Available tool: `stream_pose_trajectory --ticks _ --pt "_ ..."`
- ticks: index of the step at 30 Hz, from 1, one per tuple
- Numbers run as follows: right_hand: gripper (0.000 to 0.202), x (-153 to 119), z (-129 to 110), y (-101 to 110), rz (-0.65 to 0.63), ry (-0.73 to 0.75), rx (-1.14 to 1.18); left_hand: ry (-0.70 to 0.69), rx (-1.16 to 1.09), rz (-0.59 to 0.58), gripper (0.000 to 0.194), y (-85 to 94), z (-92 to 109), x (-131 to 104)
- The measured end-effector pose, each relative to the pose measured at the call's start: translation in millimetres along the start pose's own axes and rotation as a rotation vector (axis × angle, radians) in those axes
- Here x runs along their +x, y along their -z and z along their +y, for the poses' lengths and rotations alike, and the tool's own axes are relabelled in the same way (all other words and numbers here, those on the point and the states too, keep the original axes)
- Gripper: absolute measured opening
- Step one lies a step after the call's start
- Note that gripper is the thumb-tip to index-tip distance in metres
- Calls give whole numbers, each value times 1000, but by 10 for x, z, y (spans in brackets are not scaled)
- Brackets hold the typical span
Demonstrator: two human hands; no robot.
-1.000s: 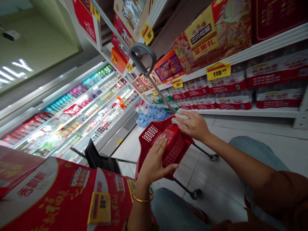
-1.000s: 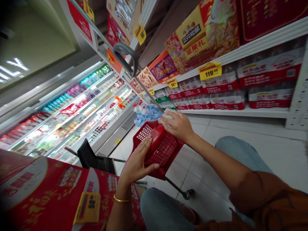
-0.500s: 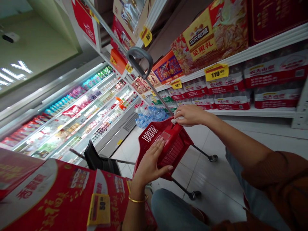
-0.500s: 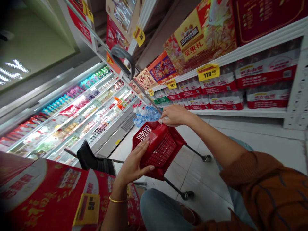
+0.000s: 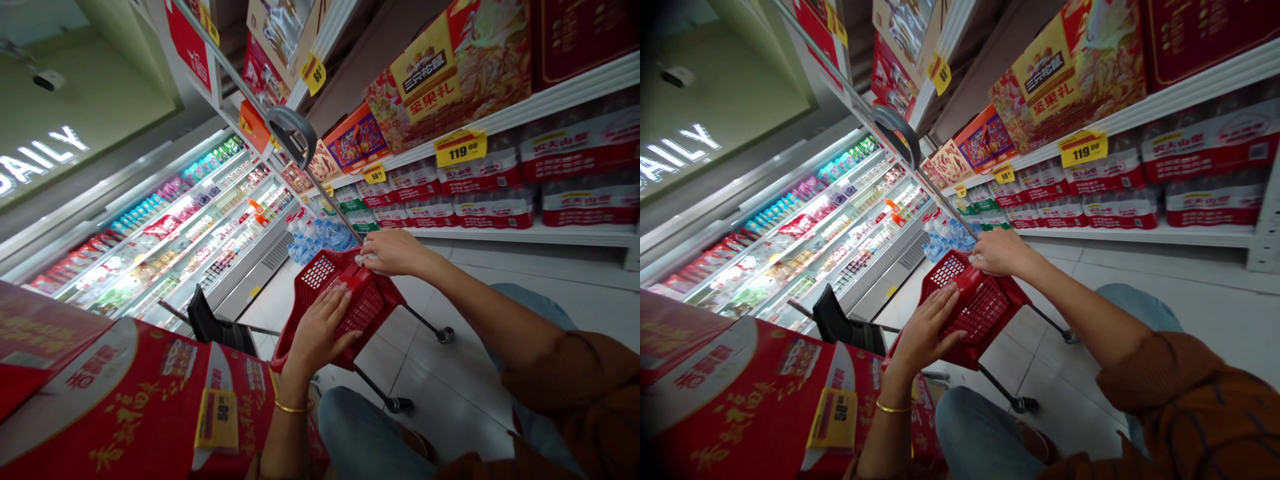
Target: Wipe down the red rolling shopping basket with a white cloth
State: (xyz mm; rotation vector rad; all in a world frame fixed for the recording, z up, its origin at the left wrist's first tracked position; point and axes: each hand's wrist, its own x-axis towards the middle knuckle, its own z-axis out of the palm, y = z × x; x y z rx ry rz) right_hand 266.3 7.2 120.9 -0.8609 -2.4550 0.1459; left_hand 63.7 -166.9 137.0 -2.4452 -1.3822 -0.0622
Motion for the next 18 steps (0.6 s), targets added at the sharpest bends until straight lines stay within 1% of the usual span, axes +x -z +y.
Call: stream_pose_trajectory --ticks 2,3,5,8,10,12,14,18 --pt "36 -31 -55 13 5 -10 -12 9 57 12 68 -47 63 131" --pt "36 -48 -86 24 6 -18 -17 36 89 14 68 -78 92 192" --pt "36 -85 -149 51 2 -31 -25 127 153 15 70 -148 136 288" --pt "35 -130 -225 93 -9 -38 -40 251 229 14 70 -235 164 344" --pt "35 -147 -256 117 -15 -34 -48 251 245 -6 67 -256 159 339" --pt "35 -156 -274 136 -19 -32 -58 207 231 -34 64 -252 141 323" --pt "35 -160 -290 152 -24 -40 -61 174 208 -58 64 -238 118 309" --pt "35 -161 -334 167 -37 -55 -58 163 159 -69 66 -232 63 281"
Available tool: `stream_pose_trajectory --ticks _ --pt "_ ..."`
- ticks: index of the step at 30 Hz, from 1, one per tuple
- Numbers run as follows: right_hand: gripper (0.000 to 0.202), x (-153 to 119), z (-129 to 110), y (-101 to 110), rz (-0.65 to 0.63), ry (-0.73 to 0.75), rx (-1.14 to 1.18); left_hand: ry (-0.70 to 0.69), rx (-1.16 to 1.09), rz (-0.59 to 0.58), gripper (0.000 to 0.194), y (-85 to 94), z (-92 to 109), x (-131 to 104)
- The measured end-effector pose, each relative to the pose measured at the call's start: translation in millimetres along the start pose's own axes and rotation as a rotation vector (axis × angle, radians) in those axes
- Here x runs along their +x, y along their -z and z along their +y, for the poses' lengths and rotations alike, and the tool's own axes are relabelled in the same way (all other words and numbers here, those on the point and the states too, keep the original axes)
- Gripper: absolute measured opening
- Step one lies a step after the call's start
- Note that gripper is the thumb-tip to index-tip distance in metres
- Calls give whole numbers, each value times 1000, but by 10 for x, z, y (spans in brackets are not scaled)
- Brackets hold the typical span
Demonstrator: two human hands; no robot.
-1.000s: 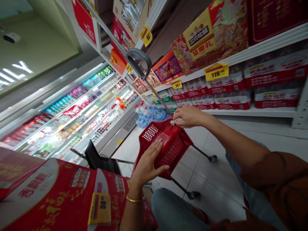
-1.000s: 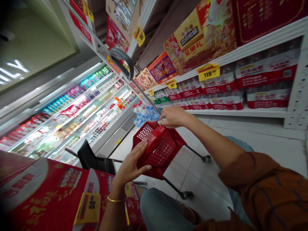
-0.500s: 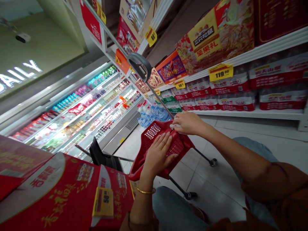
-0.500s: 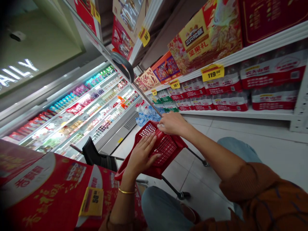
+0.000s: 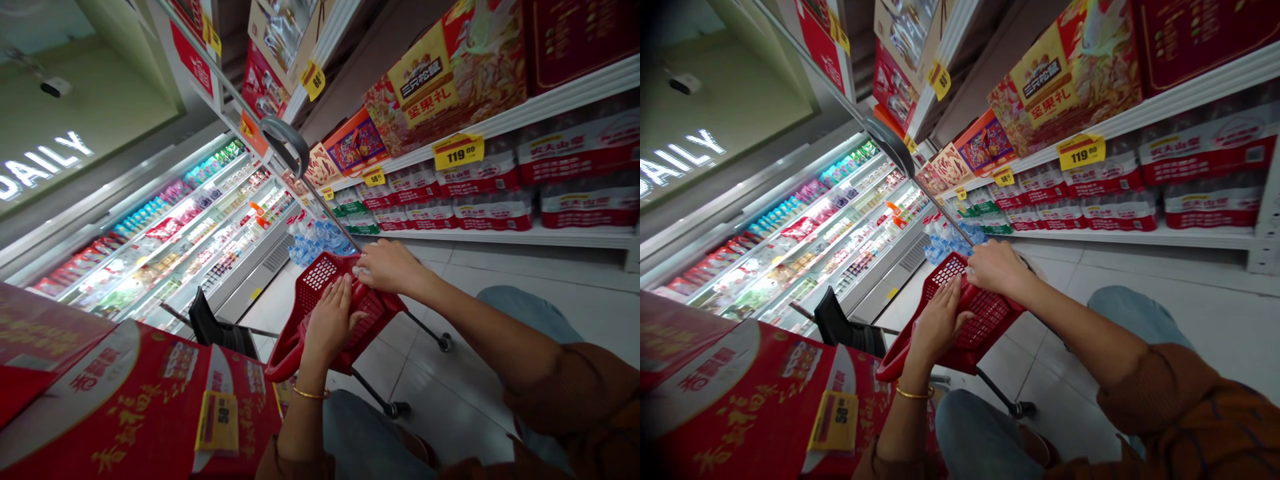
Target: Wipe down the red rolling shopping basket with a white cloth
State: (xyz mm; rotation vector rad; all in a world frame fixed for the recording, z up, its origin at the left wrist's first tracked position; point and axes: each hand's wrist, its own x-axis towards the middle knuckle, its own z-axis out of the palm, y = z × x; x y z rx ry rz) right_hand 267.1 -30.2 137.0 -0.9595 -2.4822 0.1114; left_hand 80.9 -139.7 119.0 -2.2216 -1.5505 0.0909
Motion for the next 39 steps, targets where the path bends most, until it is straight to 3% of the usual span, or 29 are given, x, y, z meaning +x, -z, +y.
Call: stream_pose_trajectory --ticks 13,20,24,31,39 --pt "31 -187 -147 15 17 -40 0 -31 -78 2 59 -14 -76 -108" --pt "28 -353 -125 -72 128 -74 -7 -23 -166 8 68 61 14 -57" --pt "29 -478 -90 -183 239 -66 27 35 -178 71 72 41 168 7" --pt "30 -652 -165 -512 585 -54 107 78 -187 213 77 -126 269 14" --pt "27 -633 -28 -647 656 -75 195 -4 -201 161 77 -60 207 -20"
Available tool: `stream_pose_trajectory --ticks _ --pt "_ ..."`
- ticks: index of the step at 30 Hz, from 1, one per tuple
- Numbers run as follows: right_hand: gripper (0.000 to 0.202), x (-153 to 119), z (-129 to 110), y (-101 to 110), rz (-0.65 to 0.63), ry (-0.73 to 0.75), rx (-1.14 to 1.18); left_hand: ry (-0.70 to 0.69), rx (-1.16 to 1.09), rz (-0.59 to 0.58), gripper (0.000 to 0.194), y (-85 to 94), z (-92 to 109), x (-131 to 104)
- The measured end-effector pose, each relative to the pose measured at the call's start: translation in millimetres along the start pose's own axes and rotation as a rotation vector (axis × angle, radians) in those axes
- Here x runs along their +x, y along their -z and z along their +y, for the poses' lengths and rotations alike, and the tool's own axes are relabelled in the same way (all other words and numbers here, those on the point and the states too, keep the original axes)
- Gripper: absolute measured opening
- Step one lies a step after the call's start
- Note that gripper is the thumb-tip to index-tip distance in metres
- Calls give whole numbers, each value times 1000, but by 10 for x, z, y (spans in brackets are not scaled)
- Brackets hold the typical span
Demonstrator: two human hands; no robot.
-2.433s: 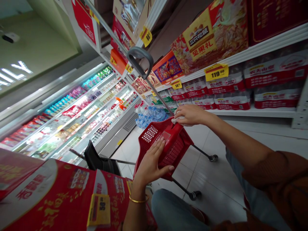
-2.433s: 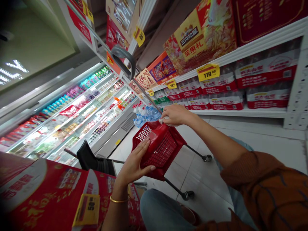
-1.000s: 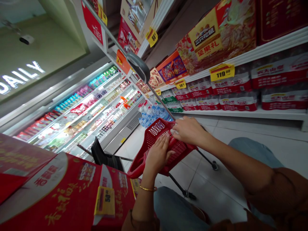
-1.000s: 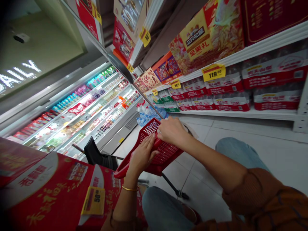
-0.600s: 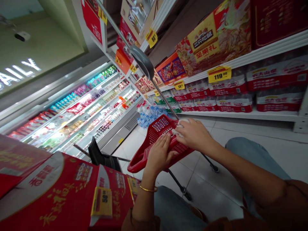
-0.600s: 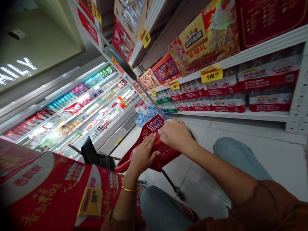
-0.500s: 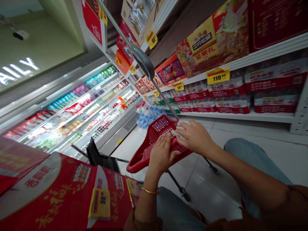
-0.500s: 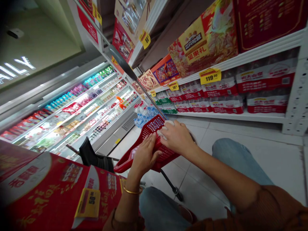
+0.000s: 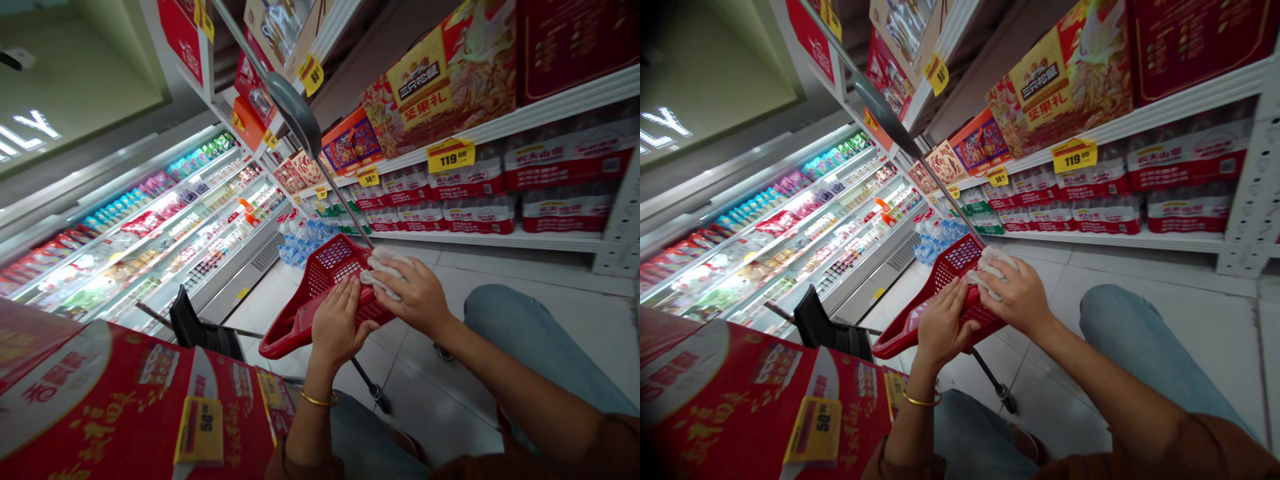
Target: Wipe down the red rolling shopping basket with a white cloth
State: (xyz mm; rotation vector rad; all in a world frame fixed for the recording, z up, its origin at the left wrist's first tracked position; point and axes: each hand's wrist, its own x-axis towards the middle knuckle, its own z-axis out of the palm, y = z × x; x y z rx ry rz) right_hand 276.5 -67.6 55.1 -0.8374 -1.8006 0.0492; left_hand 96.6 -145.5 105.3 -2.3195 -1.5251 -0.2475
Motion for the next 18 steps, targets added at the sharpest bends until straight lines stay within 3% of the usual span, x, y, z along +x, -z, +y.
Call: stream_pose_trajectory --ticks 8,18 --pt "28 143 117 28 34 -91 68 -18 -14 -33 81 18 -23 12" --pt "33 253 424 -105 25 -233 277 -36 14 -25 90 4 -14 3"
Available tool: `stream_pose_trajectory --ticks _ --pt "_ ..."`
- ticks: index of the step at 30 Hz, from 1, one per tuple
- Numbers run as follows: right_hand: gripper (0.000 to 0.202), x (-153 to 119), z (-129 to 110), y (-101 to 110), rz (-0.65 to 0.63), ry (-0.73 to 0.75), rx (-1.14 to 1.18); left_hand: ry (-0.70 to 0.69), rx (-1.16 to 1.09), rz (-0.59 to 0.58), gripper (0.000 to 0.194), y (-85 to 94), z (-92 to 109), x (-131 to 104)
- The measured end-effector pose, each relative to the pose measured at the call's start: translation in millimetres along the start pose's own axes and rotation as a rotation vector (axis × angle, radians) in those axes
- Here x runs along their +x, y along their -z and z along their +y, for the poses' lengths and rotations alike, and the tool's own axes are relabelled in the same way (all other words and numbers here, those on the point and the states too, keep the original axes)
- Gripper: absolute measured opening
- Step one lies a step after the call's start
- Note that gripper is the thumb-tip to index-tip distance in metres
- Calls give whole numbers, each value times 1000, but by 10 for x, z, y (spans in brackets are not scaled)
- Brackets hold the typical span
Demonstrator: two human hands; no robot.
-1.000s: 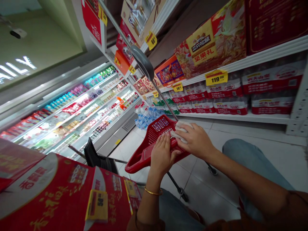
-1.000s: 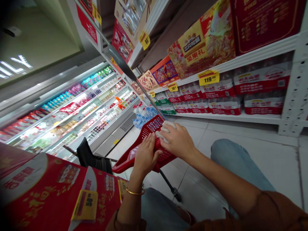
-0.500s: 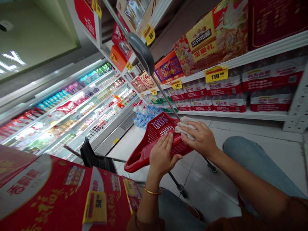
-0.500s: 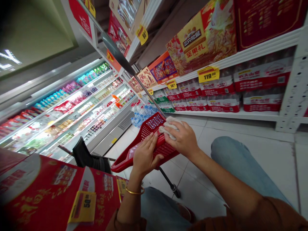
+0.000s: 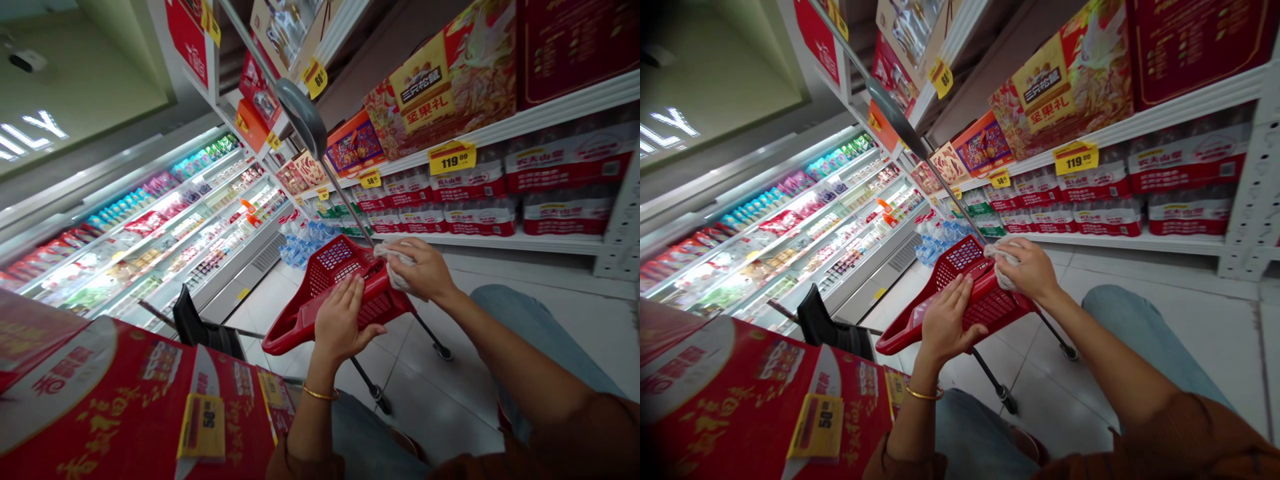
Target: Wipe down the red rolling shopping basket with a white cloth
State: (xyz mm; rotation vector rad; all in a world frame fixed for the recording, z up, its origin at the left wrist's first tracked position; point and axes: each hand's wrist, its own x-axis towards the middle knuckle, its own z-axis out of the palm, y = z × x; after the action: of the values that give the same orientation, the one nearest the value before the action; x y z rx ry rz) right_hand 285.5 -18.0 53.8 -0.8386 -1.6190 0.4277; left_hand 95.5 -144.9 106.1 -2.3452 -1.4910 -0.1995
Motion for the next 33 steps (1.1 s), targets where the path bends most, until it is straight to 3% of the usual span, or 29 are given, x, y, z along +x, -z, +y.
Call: stream_pose_trajectory --ticks 6,9,15,21,26,33 --pt "33 35 201 22 -32 -85 52 24 -4 8 94 -4 3 -13" --pt "33 0 191 53 7 -92 51 20 2 22 93 -22 -3 -22" --pt "31 -81 -236 26 140 83 -31 -3 44 75 88 -51 3 -20" --pt "25 -186 -530 -55 70 237 -283 -24 91 122 95 -61 32 -36" --pt "21 -180 -407 15 27 327 -307 -52 121 128 97 -41 38 -32" --pt "26 -55 -204 82 -33 294 -222 -69 91 91 96 -5 14 -19"
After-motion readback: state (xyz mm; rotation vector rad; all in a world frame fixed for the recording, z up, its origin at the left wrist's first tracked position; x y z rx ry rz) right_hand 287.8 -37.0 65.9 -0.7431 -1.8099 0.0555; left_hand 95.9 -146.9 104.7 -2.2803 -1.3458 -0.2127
